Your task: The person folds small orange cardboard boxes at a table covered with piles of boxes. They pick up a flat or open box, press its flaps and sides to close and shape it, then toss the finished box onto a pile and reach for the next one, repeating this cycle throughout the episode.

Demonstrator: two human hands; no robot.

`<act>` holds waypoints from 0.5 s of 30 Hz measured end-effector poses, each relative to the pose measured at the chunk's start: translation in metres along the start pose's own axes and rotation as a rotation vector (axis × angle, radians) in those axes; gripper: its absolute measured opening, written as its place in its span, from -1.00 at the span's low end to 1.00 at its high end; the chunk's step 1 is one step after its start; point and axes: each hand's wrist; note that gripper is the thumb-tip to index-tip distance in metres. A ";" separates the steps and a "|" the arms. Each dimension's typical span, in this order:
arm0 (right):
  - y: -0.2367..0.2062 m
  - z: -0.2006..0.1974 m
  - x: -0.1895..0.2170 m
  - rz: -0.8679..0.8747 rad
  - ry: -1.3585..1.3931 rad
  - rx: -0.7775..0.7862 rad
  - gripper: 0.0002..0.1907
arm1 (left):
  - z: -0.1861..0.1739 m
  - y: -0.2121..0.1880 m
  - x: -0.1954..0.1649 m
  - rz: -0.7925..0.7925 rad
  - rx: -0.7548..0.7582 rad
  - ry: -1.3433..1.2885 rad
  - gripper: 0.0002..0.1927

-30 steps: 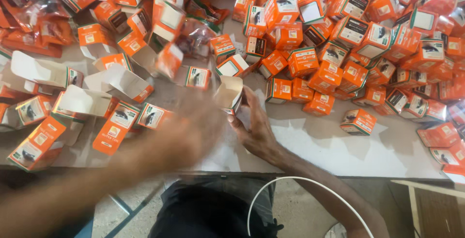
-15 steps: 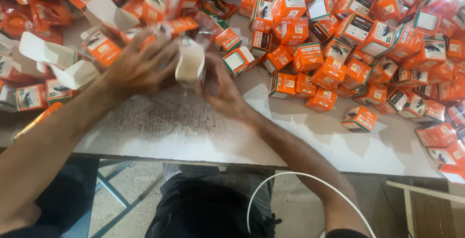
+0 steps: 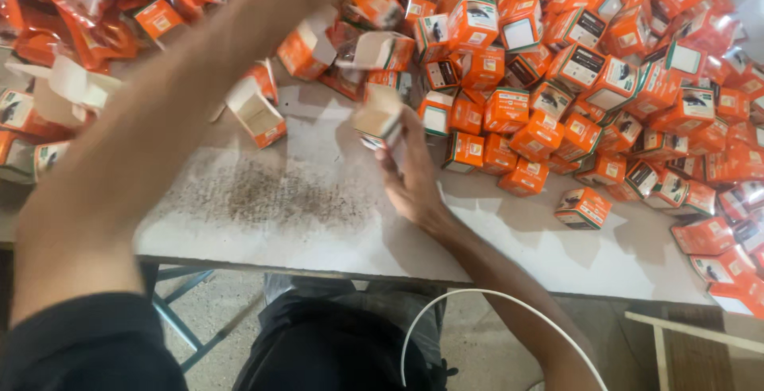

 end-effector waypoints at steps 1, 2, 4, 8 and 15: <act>-0.004 -0.003 0.000 -0.010 0.100 -0.052 -0.32 | -0.009 -0.009 -0.018 -0.085 0.037 -0.108 -0.68; -0.008 -0.005 -0.001 -0.018 0.200 -0.105 -0.30 | -0.017 -0.028 -0.040 -0.185 0.037 -0.240 -0.68; -0.014 -0.005 -0.001 0.005 0.356 -0.176 -0.29 | -0.033 -0.066 -0.074 -0.284 0.109 -0.418 -0.65; -0.021 0.000 0.006 0.134 0.536 -0.205 -0.31 | -0.010 -0.084 -0.074 -0.389 0.258 -0.582 -0.04; -0.034 -0.019 0.027 0.105 0.112 0.048 -0.31 | 0.061 -0.055 -0.061 -0.297 0.340 -0.410 -0.35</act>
Point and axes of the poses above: each hand's wrist, its own y-axis towards the middle knuckle, its own z-axis out of the palm, x = y × z, and after that the axes turned 7 degrees about -z, right-handed
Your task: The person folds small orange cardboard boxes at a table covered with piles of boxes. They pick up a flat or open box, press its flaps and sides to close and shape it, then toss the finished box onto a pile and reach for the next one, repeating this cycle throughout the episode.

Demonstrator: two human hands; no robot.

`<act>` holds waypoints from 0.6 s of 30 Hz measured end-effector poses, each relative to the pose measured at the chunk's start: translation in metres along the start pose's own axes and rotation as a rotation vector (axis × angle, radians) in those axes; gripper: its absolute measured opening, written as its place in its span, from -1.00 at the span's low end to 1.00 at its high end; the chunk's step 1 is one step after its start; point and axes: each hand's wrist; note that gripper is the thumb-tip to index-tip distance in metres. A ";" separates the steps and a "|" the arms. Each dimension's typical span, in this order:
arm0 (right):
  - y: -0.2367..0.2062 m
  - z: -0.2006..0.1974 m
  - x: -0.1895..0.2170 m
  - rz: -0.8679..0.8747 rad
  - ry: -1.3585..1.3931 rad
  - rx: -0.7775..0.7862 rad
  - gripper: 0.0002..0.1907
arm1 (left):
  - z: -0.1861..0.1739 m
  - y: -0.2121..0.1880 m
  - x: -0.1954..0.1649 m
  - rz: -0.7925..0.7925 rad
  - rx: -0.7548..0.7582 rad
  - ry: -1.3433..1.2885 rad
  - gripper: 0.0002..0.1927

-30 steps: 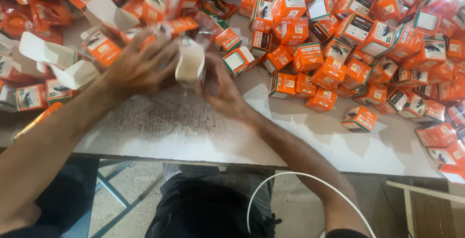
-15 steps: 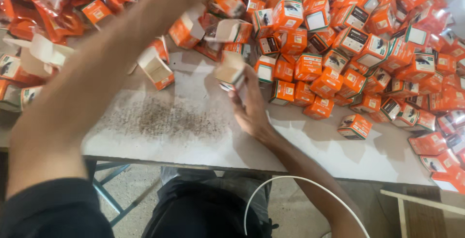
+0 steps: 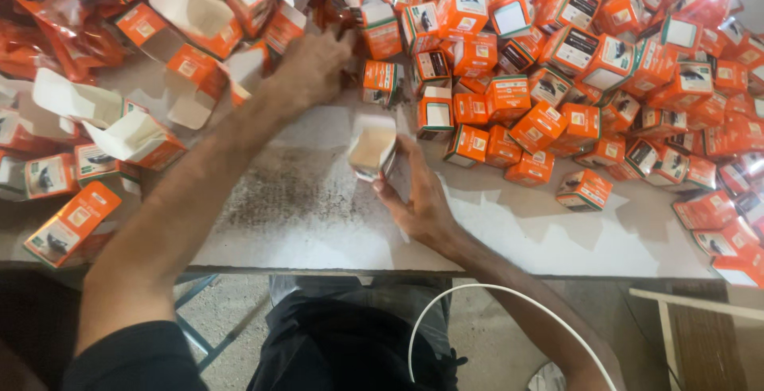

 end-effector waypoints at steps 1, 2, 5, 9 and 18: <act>-0.006 -0.005 0.002 0.016 -0.044 0.006 -0.32 | -0.003 -0.003 0.000 0.001 0.013 0.026 -0.43; -0.012 -0.009 0.004 0.033 -0.089 0.011 -0.34 | -0.010 -0.012 -0.001 -0.043 -0.002 -0.009 -0.48; -0.026 -0.021 0.005 0.021 -0.165 -0.008 -0.36 | -0.043 -0.055 -0.010 -0.115 -0.160 -0.246 -0.65; -0.032 -0.024 0.005 -0.057 -0.276 0.013 -0.36 | -0.074 -0.140 -0.051 0.238 -0.680 -0.570 -0.65; -0.047 -0.014 0.012 -0.074 -0.313 0.084 -0.32 | -0.049 -0.193 -0.119 0.374 -0.514 -0.196 -0.74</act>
Point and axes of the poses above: each hand's wrist, its own y-axis towards the middle knuckle, its own z-axis out of the palm, x = y × z, and after that the axes turned 7 degrees about -z, right-handed
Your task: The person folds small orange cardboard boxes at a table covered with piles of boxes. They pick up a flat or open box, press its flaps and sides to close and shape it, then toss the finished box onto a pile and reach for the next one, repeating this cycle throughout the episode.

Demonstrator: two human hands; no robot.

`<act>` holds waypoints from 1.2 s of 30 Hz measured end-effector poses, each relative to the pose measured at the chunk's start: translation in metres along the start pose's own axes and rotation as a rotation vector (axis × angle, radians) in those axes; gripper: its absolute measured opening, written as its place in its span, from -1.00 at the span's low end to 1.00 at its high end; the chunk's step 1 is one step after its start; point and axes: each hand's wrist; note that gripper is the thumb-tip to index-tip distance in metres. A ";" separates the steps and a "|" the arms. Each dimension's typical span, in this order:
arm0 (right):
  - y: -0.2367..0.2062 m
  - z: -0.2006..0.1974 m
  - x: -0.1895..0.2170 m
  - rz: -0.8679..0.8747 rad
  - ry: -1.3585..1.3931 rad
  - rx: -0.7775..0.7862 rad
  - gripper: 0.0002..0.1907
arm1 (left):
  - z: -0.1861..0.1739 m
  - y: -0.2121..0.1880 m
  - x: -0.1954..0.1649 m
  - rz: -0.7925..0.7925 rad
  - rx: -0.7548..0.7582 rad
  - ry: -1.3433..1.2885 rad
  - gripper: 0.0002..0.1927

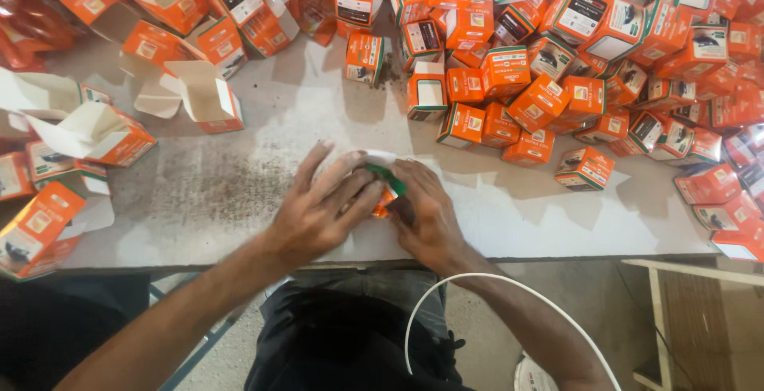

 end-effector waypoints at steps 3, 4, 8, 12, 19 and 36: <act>-0.001 0.003 0.001 -0.005 -0.014 -0.036 -0.33 | 0.007 0.005 -0.009 -0.171 -0.053 -0.067 -0.77; -0.001 0.003 0.001 -0.001 -0.021 -0.034 -0.32 | 0.009 0.007 -0.011 -0.232 -0.096 -0.089 -0.76; -0.001 0.003 0.005 0.014 -0.034 -0.020 -0.29 | 0.016 0.014 -0.013 -0.633 -0.018 -0.415 -0.63; -0.002 0.001 0.014 0.123 0.057 -0.036 -0.29 | 0.023 0.018 -0.007 -1.109 0.253 -0.747 -0.65; 0.006 -0.003 0.023 -0.056 -0.033 -0.052 -0.44 | 0.020 0.017 0.000 -0.944 0.274 -0.962 -0.88; -0.003 0.005 0.015 -0.053 -0.029 -0.103 -0.50 | 0.014 0.004 0.011 -0.218 -0.007 -0.639 -0.55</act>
Point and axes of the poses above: each hand's wrist, its own y-axis towards the middle knuckle, its own z-axis out of the palm, x = y × z, and after that the axes turned 7 degrees about -z, right-handed
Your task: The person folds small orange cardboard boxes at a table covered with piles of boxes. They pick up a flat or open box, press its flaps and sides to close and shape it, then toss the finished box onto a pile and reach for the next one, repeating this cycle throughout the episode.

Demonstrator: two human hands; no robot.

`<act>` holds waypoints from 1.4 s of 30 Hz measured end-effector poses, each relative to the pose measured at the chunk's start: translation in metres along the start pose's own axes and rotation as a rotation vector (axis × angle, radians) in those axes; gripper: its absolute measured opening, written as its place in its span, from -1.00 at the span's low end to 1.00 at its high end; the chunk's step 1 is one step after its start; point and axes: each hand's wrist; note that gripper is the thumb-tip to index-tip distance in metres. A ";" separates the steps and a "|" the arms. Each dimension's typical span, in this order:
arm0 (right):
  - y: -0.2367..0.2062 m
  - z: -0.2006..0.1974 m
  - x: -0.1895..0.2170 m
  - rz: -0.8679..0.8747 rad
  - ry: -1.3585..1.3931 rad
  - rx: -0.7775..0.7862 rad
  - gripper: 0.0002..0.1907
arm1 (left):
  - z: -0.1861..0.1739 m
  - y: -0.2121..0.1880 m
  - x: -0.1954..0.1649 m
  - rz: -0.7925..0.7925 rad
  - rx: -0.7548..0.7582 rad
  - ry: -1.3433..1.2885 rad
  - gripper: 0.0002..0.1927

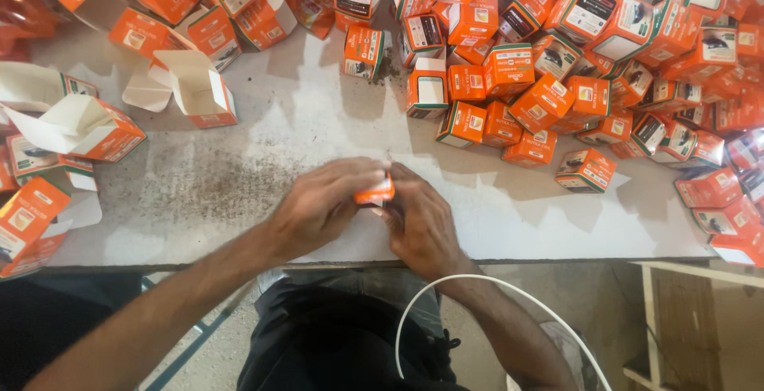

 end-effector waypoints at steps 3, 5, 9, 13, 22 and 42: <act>-0.010 0.001 -0.010 0.136 0.091 0.061 -0.38 | -0.006 -0.004 0.001 0.060 0.123 0.038 -0.55; -0.013 0.004 -0.013 0.138 0.046 0.065 -0.37 | -0.005 -0.006 0.003 0.057 0.132 0.073 -0.60; -0.009 0.006 -0.010 0.112 0.006 0.043 -0.37 | -0.001 -0.007 0.005 0.026 0.075 0.053 -0.72; 0.001 0.000 -0.004 -0.044 0.026 -0.011 -0.46 | -0.006 -0.008 0.006 0.092 0.164 0.128 -0.78; 0.011 -0.007 -0.015 -0.138 -0.059 -0.039 -0.67 | -0.039 -0.032 0.016 0.208 0.018 0.456 -0.76; 0.035 0.005 -0.002 0.169 0.066 0.001 -0.35 | -0.015 0.117 0.160 -0.224 -0.208 0.649 -0.38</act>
Point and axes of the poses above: each hand's wrist, its own y-axis towards the middle knuckle, its own z-axis out of the palm, x = y × z, and after that the axes turned 7 degrees about -z, right-handed
